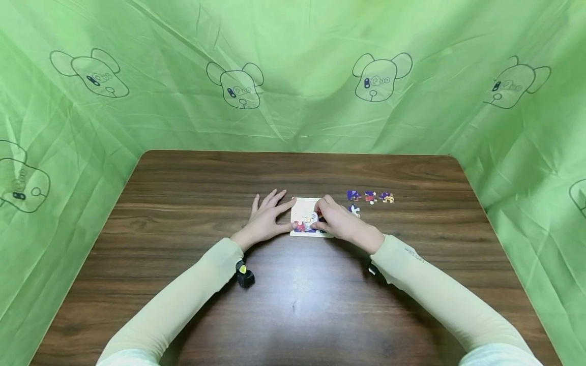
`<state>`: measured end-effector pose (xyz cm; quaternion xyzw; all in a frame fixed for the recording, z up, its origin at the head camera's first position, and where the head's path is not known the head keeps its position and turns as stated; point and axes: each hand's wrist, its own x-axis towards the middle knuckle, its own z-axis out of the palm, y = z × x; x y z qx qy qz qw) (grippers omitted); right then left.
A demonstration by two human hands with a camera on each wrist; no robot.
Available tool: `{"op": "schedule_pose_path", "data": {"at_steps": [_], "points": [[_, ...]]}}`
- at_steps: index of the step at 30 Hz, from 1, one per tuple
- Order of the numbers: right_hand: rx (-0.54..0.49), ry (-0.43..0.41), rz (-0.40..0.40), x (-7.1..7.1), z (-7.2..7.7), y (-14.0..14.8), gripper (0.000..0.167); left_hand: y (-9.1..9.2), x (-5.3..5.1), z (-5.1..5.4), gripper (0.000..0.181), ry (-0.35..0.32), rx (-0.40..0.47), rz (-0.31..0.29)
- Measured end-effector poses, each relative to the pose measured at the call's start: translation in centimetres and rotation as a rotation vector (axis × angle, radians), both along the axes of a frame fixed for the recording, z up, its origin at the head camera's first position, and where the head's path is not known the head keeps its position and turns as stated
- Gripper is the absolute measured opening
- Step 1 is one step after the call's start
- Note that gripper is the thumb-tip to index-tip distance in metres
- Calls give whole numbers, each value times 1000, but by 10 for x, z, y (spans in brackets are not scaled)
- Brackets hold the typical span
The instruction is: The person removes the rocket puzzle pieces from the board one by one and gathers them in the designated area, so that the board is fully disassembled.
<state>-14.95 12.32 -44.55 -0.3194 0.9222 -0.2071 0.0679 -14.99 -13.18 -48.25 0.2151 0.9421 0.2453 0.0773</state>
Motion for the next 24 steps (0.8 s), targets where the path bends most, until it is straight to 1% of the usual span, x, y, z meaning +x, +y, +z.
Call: {"op": "schedule_pose_path", "data": {"at_steps": [3,6,10,20,24], "points": [[-7,-5,2,0,-2,1,41,2,1,0,74,13,2,14],[-15,-7,6,1,-2,2,40,5,2,-1,70,26,-2,40],[-22,9,13,1,-3,2,39,7,2,-2,70,22,-6,65],[-18,63,42,1,-8,2,25,6,2,-2,70,18,-2,66],[-37,61,55,-2,-6,3,20,7,2,0,70,14,3,62]]}}
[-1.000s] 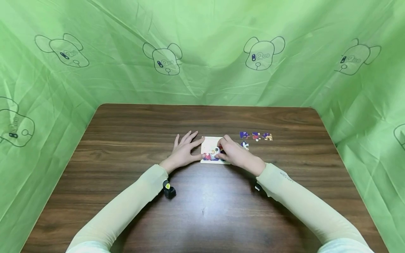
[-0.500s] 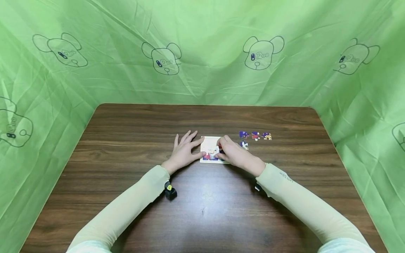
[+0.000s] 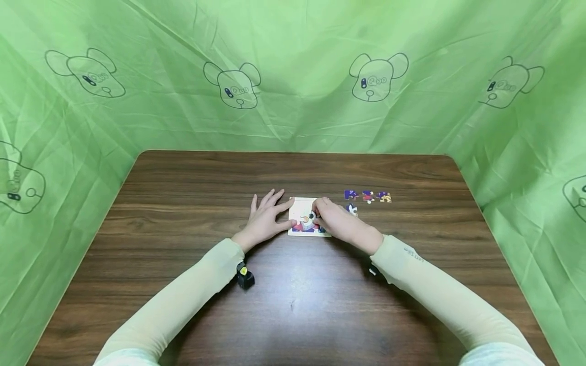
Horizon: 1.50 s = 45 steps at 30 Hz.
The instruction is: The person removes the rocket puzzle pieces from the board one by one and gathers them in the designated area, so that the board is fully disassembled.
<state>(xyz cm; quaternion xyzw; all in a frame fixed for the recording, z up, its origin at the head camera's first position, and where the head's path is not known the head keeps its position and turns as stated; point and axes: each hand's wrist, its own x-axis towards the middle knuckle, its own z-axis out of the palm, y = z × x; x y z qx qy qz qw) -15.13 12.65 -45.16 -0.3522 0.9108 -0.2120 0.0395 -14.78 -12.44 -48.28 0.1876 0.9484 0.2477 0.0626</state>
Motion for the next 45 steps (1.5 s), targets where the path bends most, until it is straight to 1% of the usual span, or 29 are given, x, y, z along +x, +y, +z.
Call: {"op": "schedule_pose_path", "data": {"at_steps": [7,10,16,18,25,31,35,39,45], "points": [[-9,-41,30,-10,1,1,16,1,1,1,70,-7,-4,-8],[-29,-53,51,-14,3,3,16,0,1,2,70,-11,-4,-7],[-23,-128,69,-21,7,5,19,0,0,1,71,-13,-13,-6],[-20,-137,74,-22,6,5,19,0,0,1,71,-11,-16,-6],[-20,-147,75,-22,7,6,20,1,0,1,71,-3,-10,-3],[-31,-164,63,-20,7,4,24,0,0,0,70,-8,-11,-2],[-18,-171,44,-19,8,2,27,0,0,0,70,-5,-8,-4],[-5,-162,35,-18,9,0,25,0,1,0,70,-8,-9,-8],[27,-185,24,-17,11,-2,25,-1,0,0,70,-16,-9,-9]]}}
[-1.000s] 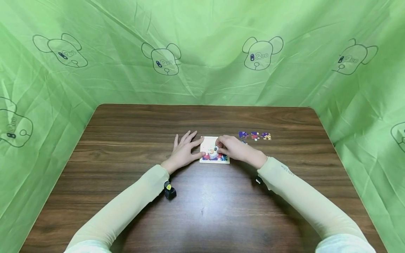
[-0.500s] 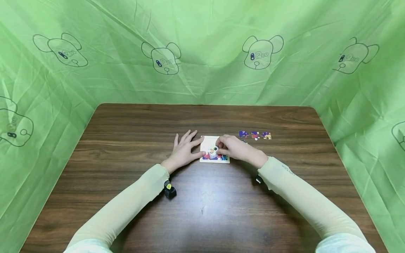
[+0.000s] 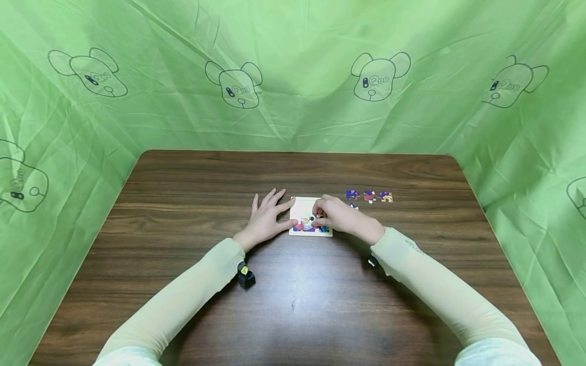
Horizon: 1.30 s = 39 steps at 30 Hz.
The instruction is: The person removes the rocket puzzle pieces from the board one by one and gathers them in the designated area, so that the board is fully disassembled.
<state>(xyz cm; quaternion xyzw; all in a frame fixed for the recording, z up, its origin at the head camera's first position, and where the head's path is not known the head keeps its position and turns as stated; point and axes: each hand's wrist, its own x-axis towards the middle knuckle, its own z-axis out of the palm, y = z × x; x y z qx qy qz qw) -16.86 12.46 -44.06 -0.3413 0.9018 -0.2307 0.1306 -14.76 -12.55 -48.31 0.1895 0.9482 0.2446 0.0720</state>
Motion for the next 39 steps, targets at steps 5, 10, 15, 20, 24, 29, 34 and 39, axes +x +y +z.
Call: {"op": "schedule_pose_path", "data": {"at_steps": [5,10,15,20,24,29,34,39], "points": [[19,-9,-4,0,1,0,27,0,0,-1,71,3,0,-1],[-11,17,0,2,-2,2,26,0,0,-1,71,7,-2,-3],[-71,20,12,4,-3,7,25,0,0,0,70,14,-6,-4],[-97,-5,24,7,-3,14,24,0,0,0,70,10,-7,-2],[-94,-6,26,10,0,22,25,0,0,-1,70,6,-3,0],[-104,-4,7,11,2,36,28,0,0,-1,71,2,4,-2],[-105,-1,-30,13,4,52,27,-1,0,0,71,-3,0,-3],[-84,9,-65,15,5,70,25,-1,1,1,70,-2,8,-6]]}}
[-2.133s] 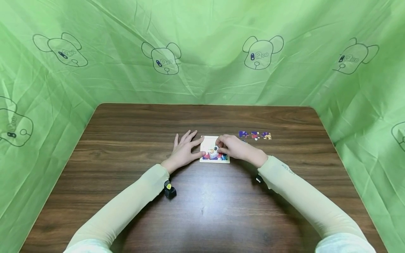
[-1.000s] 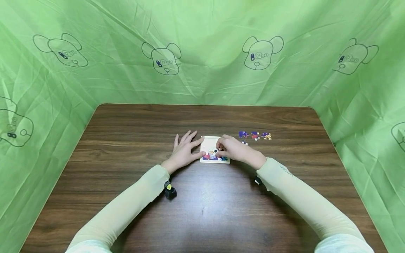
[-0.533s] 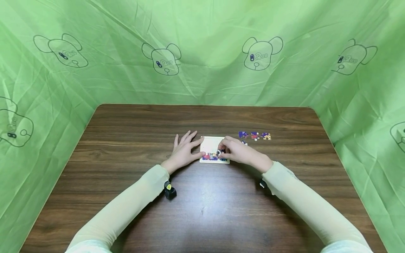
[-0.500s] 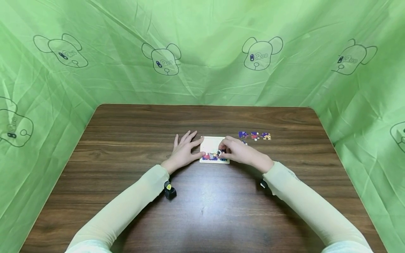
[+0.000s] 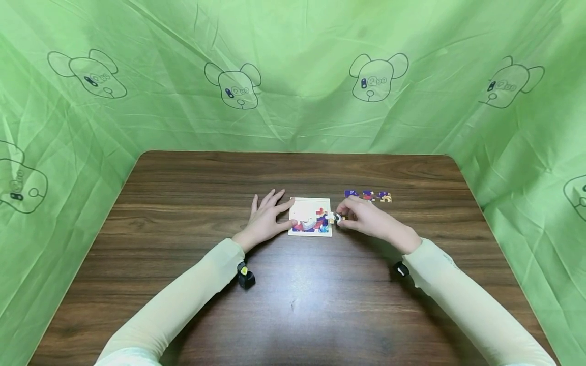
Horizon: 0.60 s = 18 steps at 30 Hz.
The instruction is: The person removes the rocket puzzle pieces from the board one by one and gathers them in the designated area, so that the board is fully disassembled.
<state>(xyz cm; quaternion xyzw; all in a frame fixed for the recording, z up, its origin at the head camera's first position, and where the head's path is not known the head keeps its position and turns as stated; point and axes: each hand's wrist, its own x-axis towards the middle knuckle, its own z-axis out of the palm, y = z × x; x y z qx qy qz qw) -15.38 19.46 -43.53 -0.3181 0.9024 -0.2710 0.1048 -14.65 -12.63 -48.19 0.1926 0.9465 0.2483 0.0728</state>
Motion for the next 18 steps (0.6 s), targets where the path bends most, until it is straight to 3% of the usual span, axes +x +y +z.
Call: {"op": "schedule_pose_path", "data": {"at_steps": [18], "points": [[-3,74,-62,-3,-2,51,25,1,0,-1,71,8,8,2]]}}
